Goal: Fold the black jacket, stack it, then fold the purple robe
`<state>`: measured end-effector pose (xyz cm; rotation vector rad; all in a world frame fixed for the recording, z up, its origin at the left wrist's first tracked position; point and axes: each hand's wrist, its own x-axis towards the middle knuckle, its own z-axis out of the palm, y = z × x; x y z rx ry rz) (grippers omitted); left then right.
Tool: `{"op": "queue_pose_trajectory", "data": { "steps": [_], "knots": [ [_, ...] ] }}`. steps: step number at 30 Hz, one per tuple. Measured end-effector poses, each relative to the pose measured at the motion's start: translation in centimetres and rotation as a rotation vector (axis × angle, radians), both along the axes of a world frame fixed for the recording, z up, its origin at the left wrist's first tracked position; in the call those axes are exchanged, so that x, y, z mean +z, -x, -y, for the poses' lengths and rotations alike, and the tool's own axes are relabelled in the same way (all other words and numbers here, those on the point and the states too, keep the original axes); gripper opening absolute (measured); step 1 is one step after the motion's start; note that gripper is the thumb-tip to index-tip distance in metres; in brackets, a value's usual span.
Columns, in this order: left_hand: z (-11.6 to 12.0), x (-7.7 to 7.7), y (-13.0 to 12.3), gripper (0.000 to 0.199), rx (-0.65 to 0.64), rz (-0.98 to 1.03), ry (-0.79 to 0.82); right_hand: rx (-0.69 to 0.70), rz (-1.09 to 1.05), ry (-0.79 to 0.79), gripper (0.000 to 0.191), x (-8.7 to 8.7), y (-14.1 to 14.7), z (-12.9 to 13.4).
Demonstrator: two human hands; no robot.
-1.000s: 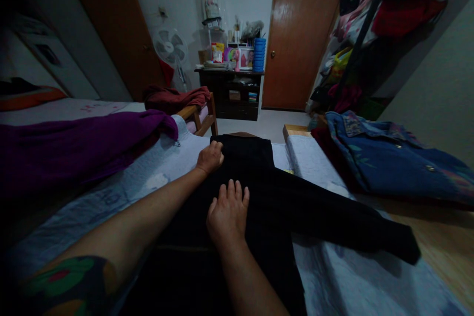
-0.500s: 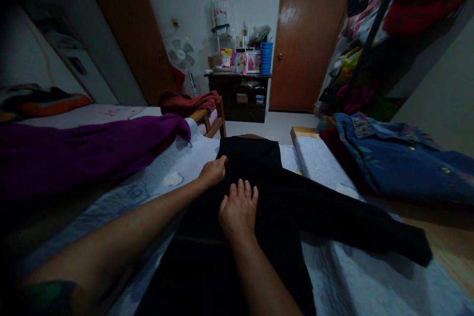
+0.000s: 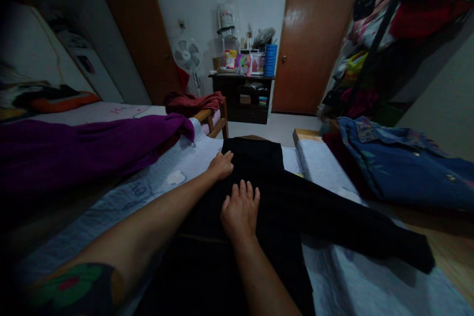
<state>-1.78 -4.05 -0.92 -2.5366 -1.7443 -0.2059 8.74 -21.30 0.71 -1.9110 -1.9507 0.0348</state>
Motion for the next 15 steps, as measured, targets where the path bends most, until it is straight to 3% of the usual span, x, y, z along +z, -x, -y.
{"op": "queue_pose_trajectory", "data": {
  "steps": [5,15],
  "knots": [
    [-1.0,0.2,-0.7,0.042,0.102,0.036,-0.032,0.006,0.003,0.013,0.044,0.1,0.0,0.0],
    [1.7,0.5,-0.4,0.029,0.003,0.05,-0.084,0.001,0.011,0.016,0.043,0.1,0.0,-0.1]
  ]
}}
